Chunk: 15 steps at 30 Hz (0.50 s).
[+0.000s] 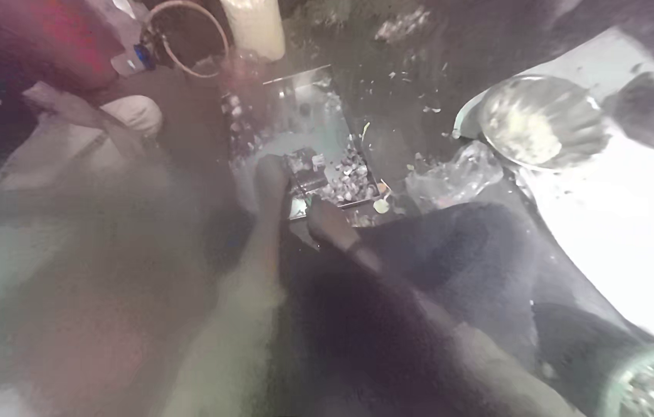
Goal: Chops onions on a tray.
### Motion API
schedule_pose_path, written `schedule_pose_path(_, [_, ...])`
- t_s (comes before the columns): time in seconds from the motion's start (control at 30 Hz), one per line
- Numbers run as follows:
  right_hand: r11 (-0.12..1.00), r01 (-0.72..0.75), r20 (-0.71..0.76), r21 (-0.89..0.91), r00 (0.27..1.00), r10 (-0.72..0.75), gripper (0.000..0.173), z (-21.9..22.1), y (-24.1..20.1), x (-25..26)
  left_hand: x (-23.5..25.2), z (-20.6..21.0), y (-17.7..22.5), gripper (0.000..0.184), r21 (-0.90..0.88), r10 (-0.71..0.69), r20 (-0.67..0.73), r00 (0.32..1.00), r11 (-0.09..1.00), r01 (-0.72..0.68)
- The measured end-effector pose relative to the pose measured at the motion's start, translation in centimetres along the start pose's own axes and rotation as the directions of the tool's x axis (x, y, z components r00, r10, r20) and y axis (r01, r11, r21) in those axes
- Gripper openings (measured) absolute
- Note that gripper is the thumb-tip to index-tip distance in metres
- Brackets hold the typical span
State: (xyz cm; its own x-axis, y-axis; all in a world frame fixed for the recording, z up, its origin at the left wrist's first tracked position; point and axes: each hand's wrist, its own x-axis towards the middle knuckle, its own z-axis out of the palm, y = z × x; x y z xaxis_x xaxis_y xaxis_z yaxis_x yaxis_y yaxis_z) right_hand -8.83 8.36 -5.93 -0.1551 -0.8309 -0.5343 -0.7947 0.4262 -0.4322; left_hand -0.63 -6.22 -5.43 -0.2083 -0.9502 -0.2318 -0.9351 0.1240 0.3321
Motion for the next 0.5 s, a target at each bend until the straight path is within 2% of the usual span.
schedule_pose_path(0.1, [0.999,-0.026,-0.053,0.042,0.998,0.028,0.036,-0.1,0.1,0.4,0.2,-0.1,0.2,0.019,-0.012,-0.029,0.005,1.000,1.000,0.029])
schedule_pose_path(0.17, [0.998,-0.040,-0.074,0.050,0.996,0.044,0.037,0.0,0.4,0.5,0.3,0.0,0.2,0.019,-0.010,-0.038,0.006,0.999,0.999,0.038])
schedule_pose_path(0.37, [0.999,0.035,-0.082,-0.011,0.996,-0.036,0.036,0.5,1.0,0.5,0.5,0.2,0.1,0.022,-0.014,-0.001,-0.004,1.000,1.000,0.001])
schedule_pose_path(0.5, [0.995,0.021,-0.097,0.095,0.995,-0.012,0.036,0.6,0.7,0.4,1.0,0.7,-0.8,0.022,-0.053,-0.019,-0.030,0.999,0.998,0.018])
